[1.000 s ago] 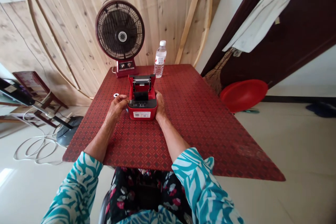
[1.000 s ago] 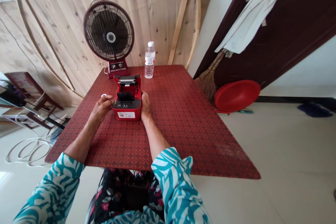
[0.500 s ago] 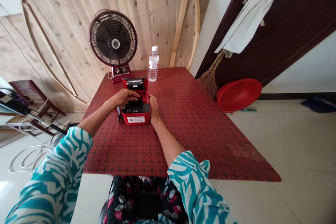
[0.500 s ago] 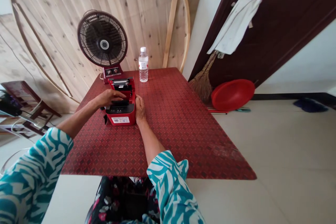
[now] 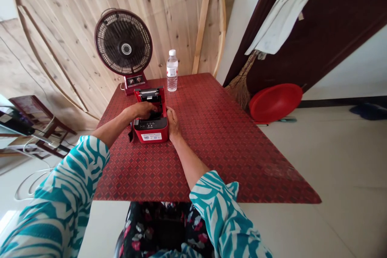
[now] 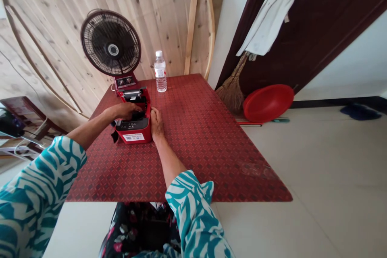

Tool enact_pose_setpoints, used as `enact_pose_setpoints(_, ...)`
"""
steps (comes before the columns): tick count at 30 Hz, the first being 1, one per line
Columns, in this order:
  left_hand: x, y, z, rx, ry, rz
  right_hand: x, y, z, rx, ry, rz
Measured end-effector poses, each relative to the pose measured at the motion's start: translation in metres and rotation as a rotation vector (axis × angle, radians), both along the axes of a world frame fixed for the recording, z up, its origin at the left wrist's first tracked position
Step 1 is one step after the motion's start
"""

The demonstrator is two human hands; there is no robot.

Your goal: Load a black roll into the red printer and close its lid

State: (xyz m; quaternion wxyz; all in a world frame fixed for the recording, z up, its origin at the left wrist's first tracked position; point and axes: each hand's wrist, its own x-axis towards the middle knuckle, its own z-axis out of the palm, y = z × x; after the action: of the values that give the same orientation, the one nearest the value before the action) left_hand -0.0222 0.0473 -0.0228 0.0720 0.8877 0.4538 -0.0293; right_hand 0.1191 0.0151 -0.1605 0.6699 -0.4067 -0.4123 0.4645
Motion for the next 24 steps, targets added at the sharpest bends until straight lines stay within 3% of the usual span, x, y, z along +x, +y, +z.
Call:
enact_pose_setpoints(3, -0.004, -0.009, -0.001, 0.068, 0.063, -0.037, -0.001, 0.002, -0.001, 0.008, 0.027, 0.008)
enact_pose_setpoints(8, -0.014, -0.033, 0.001, 0.333, -0.007, -0.020, -0.001, 0.001, 0.001, 0.009, 0.011, 0.012)
enact_pose_setpoints(11, -0.021, -0.042, 0.002, 0.376, -0.182, -0.009, 0.001, -0.003, 0.004, -0.001, -0.009, 0.026)
enact_pose_setpoints(14, -0.041, -0.042, -0.001, 0.322, -0.531, 0.017, 0.002, -0.004, 0.005, -0.006, -0.019, 0.026)
enact_pose_setpoints(20, -0.109, -0.025, -0.020, 0.324, -1.381, 0.348, 0.004, -0.003, 0.000, -0.019, -0.046, 0.016)
enact_pose_setpoints(24, -0.128, -0.010, -0.046, 0.404, -1.521, 0.685, 0.005, -0.005, 0.000, -0.028, -0.061, 0.012)
